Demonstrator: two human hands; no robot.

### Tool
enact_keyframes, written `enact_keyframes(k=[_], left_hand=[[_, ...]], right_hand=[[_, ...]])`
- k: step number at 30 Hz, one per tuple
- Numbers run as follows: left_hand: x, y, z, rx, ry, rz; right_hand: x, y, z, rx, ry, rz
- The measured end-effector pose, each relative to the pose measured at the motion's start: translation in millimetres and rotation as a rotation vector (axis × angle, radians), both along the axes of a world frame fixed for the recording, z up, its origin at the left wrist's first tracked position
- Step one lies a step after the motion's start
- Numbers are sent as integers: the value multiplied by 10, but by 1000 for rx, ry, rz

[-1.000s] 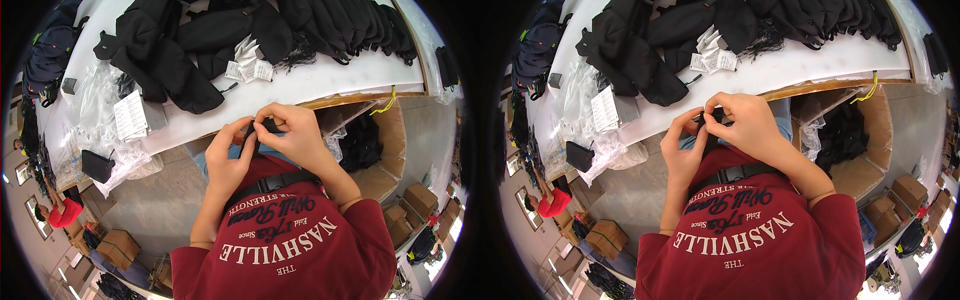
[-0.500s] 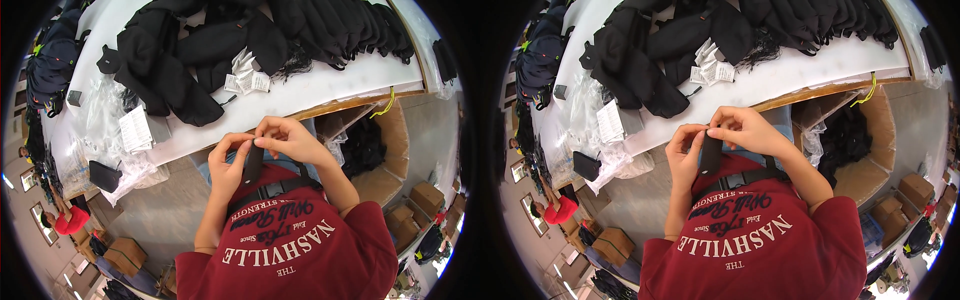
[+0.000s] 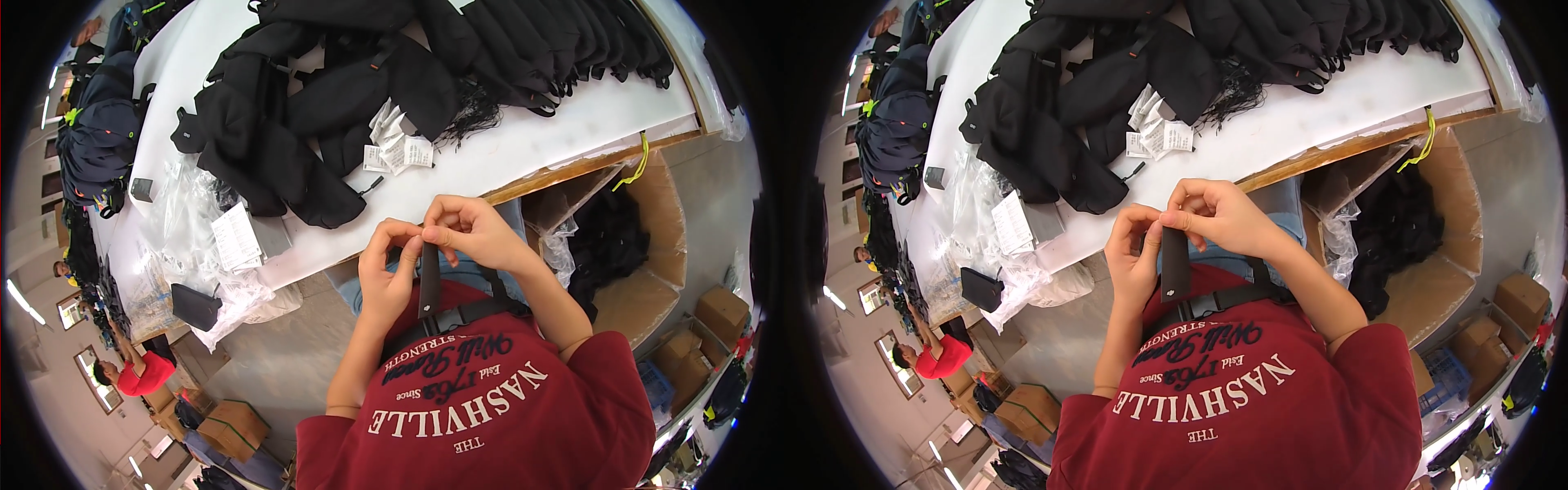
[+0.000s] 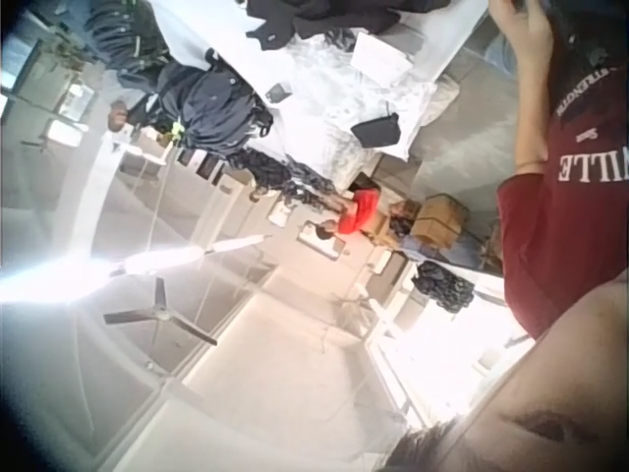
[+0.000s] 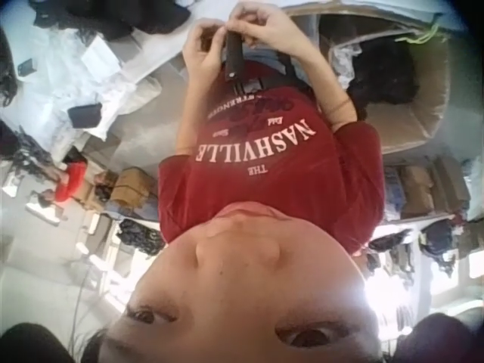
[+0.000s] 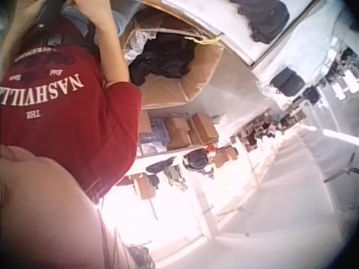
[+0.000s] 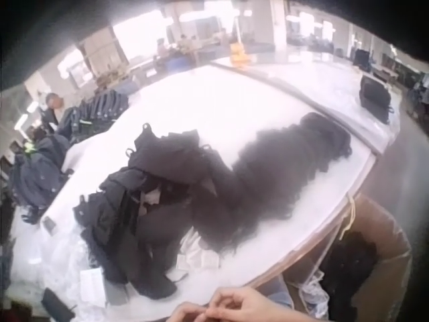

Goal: Inspecting small black gear pouches and inserting tags and desiccant packets before stacking them.

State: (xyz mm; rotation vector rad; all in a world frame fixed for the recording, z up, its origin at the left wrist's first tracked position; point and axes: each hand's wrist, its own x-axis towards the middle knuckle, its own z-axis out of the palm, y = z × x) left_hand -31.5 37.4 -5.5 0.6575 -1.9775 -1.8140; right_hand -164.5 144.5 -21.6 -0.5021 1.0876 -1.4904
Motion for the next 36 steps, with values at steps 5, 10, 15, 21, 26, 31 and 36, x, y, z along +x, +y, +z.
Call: enact_keyframes(k=[5, 10, 15, 21, 26, 31, 36], left_hand=[[-148, -19, 22, -90, -13, -36], [-795, -494, -114, -386, 69, 11], [-1677, -1260, -375, -1234, -167, 147], [-1717, -1241, -249, -1084, -250, 83], [-922, -890, 154, -737, 79, 88], [-181, -586, 263, -849, -140, 340], [176, -445, 118, -685, -203, 321]], right_hand=[[-72, 31, -7, -111, -98, 51], [-241, 158, 45, 0, -122, -117], [-311, 282, 151, 28, 40, -124], [-239, 377, 135, 90, 79, -107], [-209, 202, 213, 171, 155, -93], [-65, -180, 219, 212, 484, -145], [122, -426, 288, 157, 874, -63]])
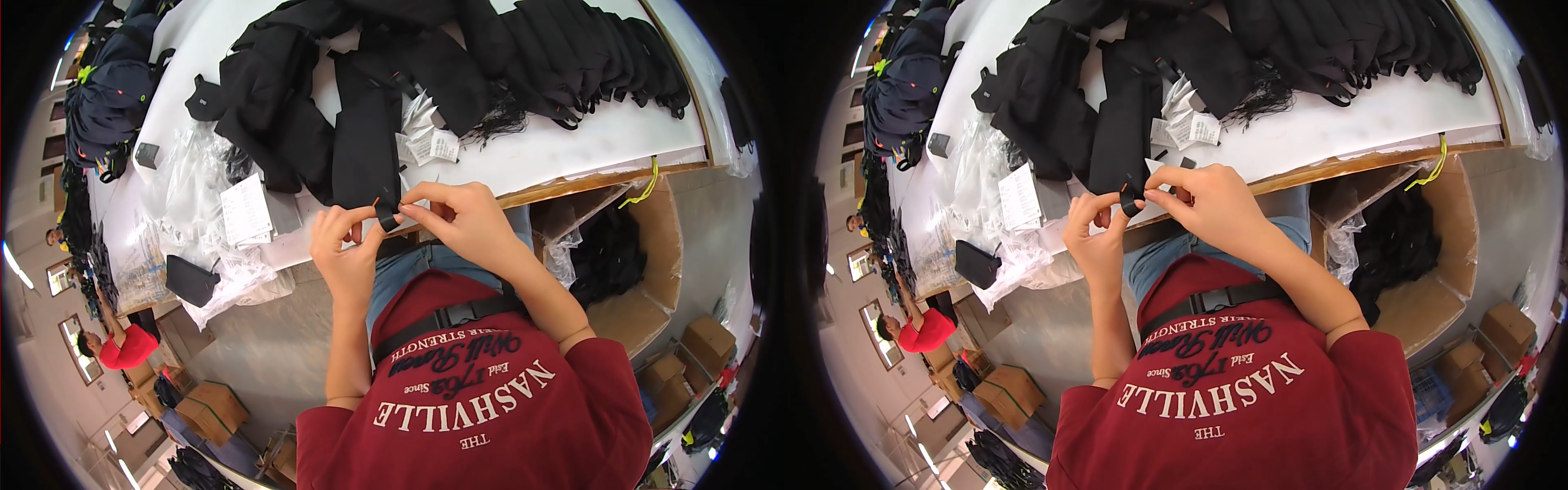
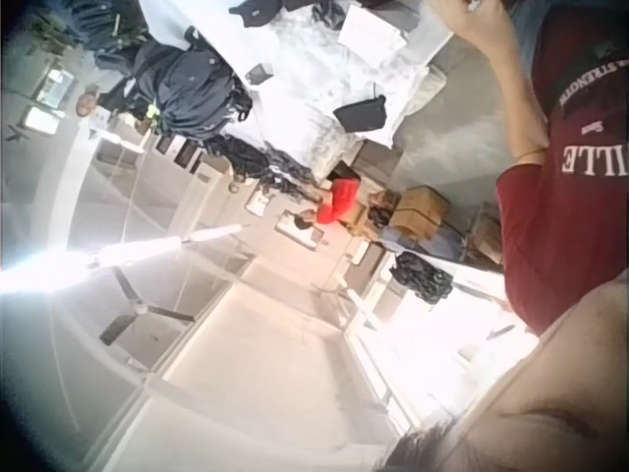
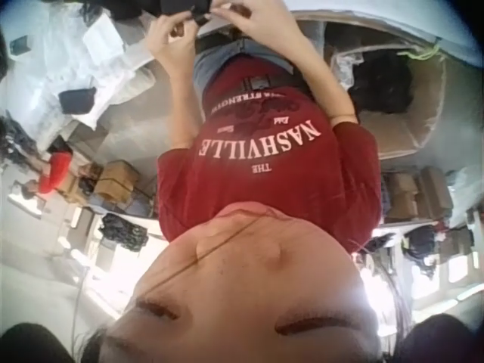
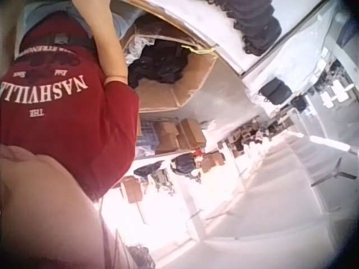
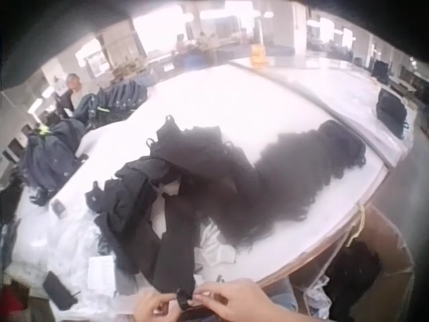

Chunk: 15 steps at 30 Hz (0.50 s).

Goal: Inspecting small black gear pouches and inserting tags and desiccant packets before stacking them.

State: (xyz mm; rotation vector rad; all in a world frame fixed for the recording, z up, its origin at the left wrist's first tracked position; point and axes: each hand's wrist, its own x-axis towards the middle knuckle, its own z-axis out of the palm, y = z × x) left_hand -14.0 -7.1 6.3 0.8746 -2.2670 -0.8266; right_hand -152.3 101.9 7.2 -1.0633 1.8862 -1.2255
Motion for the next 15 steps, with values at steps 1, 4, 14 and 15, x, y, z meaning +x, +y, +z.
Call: enact_keyframes(k=[1, 4, 14, 15], left_hand=[[29, 27, -30, 105, 37, 26], [86, 58, -76, 338, 112, 21], [156, 42, 31, 602, 508, 63], [181, 38, 60, 720, 562, 44]], right_hand=[[33, -13, -19, 6, 0, 7], [121, -33, -120, -115, 122, 17], [-5, 81, 26, -315, -656, -157], [-44, 116, 50, -312, -703, -165]])
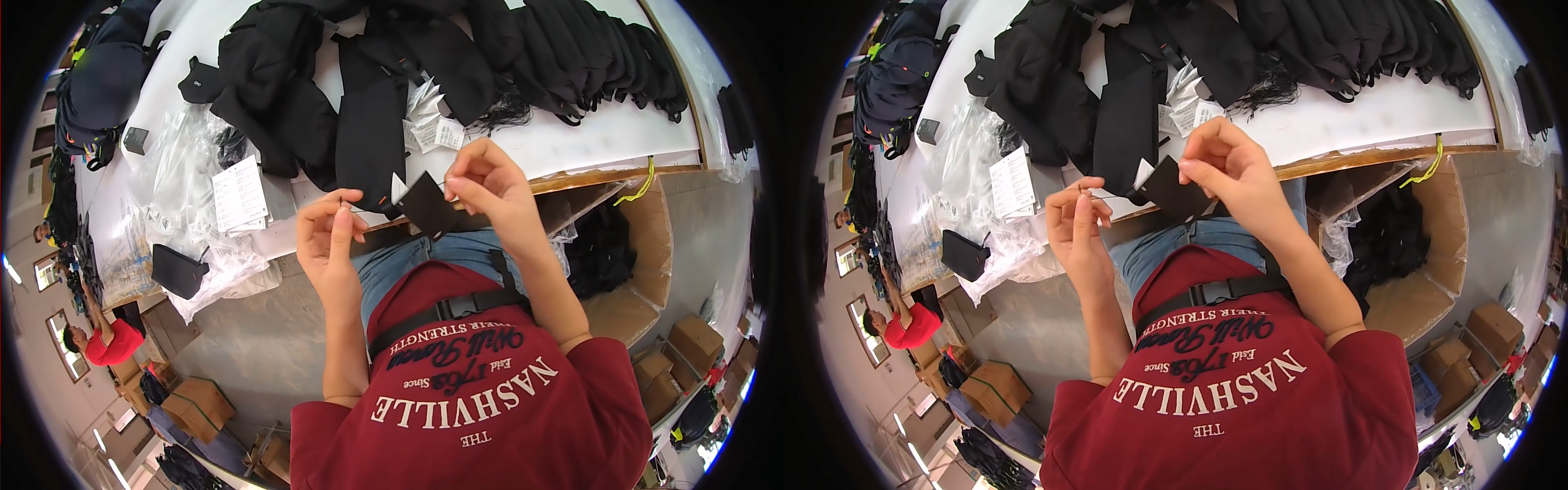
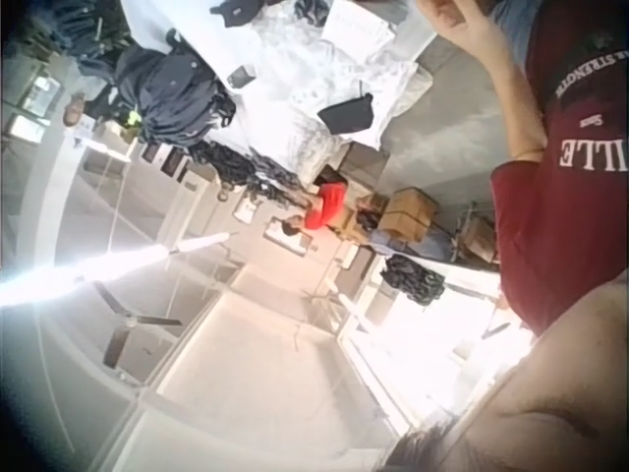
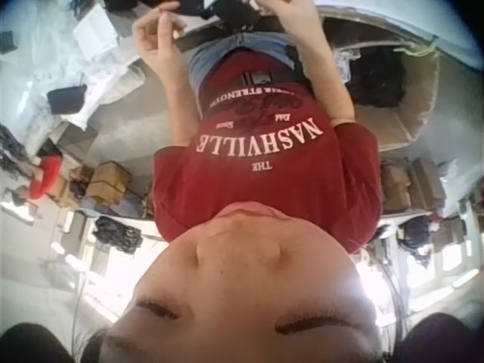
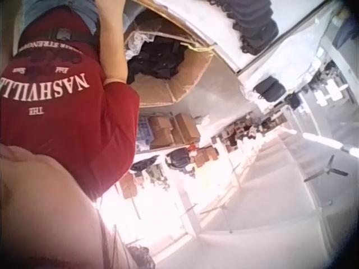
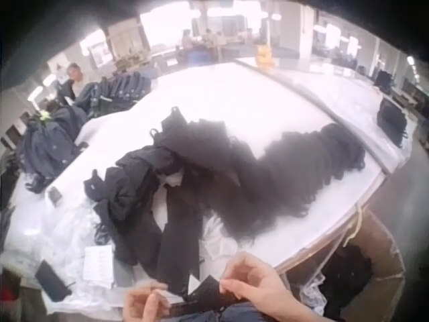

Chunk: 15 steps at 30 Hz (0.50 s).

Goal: Inspecting small black gear pouches and inserting tags and desiccant packets before stacking them.

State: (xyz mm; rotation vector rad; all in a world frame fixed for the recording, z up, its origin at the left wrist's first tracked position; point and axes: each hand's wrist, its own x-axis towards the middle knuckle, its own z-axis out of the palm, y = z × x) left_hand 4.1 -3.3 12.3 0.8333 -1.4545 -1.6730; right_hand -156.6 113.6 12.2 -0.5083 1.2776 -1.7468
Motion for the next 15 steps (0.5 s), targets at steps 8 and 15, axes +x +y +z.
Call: enact_keyframes(k=[8, 15], left_hand=[[7, 116, 86, 93, -17, -177], [-72, 197, 115, -128, -122, -322]], right_hand=[[41, 25, 33, -66, -171, 64], [143, 29, -12, -51, -154, 66]])
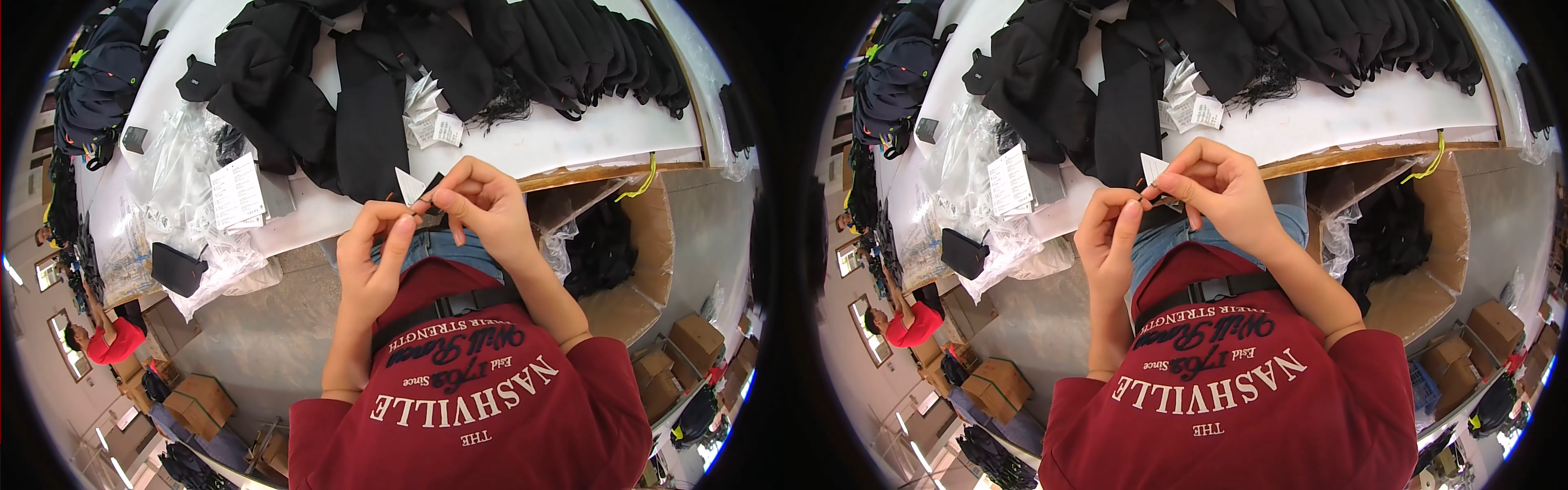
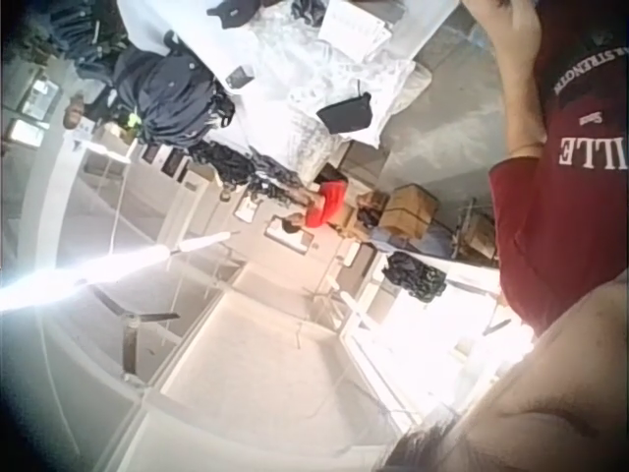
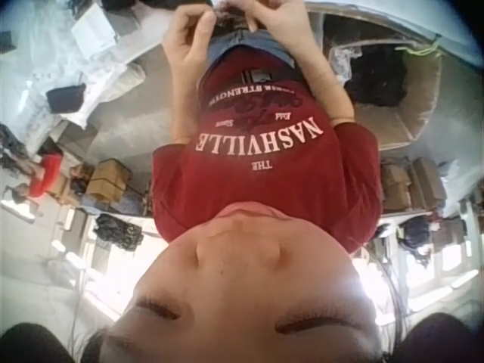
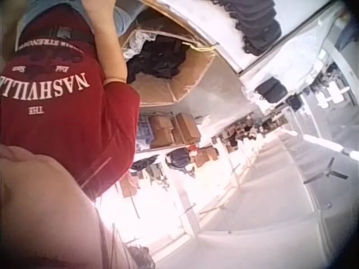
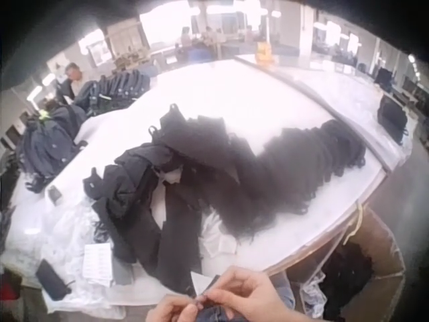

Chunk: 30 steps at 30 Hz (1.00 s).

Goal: Inspecting small black gear pouches and inserting tags and desiccant packets before stacking them.

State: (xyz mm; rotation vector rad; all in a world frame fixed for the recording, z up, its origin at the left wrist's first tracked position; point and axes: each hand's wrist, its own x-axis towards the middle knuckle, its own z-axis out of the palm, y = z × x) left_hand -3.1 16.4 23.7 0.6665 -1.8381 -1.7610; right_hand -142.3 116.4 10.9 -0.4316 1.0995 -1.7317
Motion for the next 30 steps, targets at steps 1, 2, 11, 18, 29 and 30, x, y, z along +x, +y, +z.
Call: enact_keyframes(k=[1, 2, 11, 18, 29, 30], left_hand=[[2, 1, -14, -18, -50, -35], [-2, 0, -15, -36, -101, -70], [-61, 7, -2, -158, -110, -36], [-71, 16, -5, -170, -147, -18], [-74, 17, -73, -136, -115, 2], [-77, 18, -71, -155, -138, -2]], right_hand=[[20, -3, 1, -1, 5, 7], [34, -6, 3, -2, 10, 13], [97, -42, -118, -13, 2, -34], [80, -38, -61, 54, -59, -20], [131, -68, -90, 60, -32, -81], [140, -72, -102, 61, -32, -82]])
